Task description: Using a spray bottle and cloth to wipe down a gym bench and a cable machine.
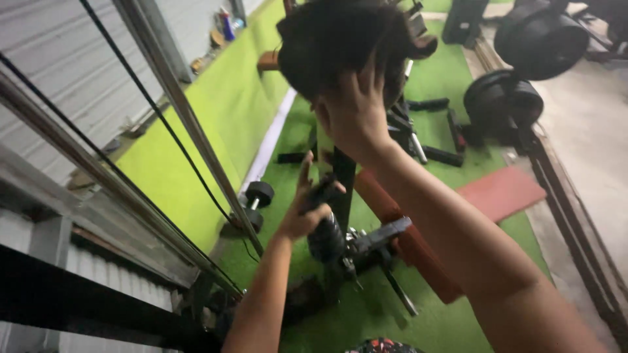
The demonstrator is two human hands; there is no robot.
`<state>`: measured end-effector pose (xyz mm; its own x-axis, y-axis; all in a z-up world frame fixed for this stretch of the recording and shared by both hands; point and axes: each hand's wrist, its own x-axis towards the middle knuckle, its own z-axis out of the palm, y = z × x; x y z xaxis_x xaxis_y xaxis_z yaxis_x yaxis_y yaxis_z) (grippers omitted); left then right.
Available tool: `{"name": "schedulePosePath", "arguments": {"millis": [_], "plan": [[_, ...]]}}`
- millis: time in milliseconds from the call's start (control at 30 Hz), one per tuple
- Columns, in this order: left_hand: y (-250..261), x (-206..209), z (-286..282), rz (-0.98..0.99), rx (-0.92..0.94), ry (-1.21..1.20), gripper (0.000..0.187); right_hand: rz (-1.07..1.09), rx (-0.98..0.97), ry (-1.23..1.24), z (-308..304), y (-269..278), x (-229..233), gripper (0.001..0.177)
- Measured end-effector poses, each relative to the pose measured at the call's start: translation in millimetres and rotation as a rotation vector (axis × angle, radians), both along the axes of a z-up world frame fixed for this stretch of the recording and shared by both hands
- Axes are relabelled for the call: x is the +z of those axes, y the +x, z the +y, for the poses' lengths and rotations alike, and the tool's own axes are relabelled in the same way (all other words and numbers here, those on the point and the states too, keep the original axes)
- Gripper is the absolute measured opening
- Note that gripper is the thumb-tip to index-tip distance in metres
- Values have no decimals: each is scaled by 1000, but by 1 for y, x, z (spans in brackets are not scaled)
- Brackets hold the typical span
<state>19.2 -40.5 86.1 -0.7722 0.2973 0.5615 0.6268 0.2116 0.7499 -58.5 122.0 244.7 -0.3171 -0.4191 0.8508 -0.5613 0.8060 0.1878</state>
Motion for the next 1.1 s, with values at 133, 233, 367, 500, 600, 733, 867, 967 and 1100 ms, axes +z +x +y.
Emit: {"name": "schedulePosePath", "arguments": {"millis": [133, 233, 367, 500, 600, 733, 867, 967, 1100], "plan": [[-15, 9, -3, 179, -45, -10, 55, 1, 71, 43, 13, 8, -35, 40], [-17, 8, 5, 66, -103, 10, 49, -18, 121, 126, 30, 18, -43, 46], [-19, 0, 14, 70, -69, 66, 49, 39, 75, 319, 40, 27, -30, 40], [-19, -7, 18, 212, 70, -13, 49, 83, 70, 277, 34, 21, 9, 35], [-16, 5, 18, 181, 105, -74, 49, 81, 143, 88, 10, 16, 19, 36], [-10, 20, 16, 159, 87, -54, 42, 117, 129, -5, 5, 10, -7, 33], [-17, 5, 11, 78, 20, 10, 46, 23, 107, 38, 10, 8, -60, 24], [-39, -37, 3, 93, 102, -145, 43, -47, 137, 90, 18, 10, -97, 28], [-22, -9, 6, 162, 108, -160, 47, -130, 204, 50, 17, 17, -95, 28]]}}
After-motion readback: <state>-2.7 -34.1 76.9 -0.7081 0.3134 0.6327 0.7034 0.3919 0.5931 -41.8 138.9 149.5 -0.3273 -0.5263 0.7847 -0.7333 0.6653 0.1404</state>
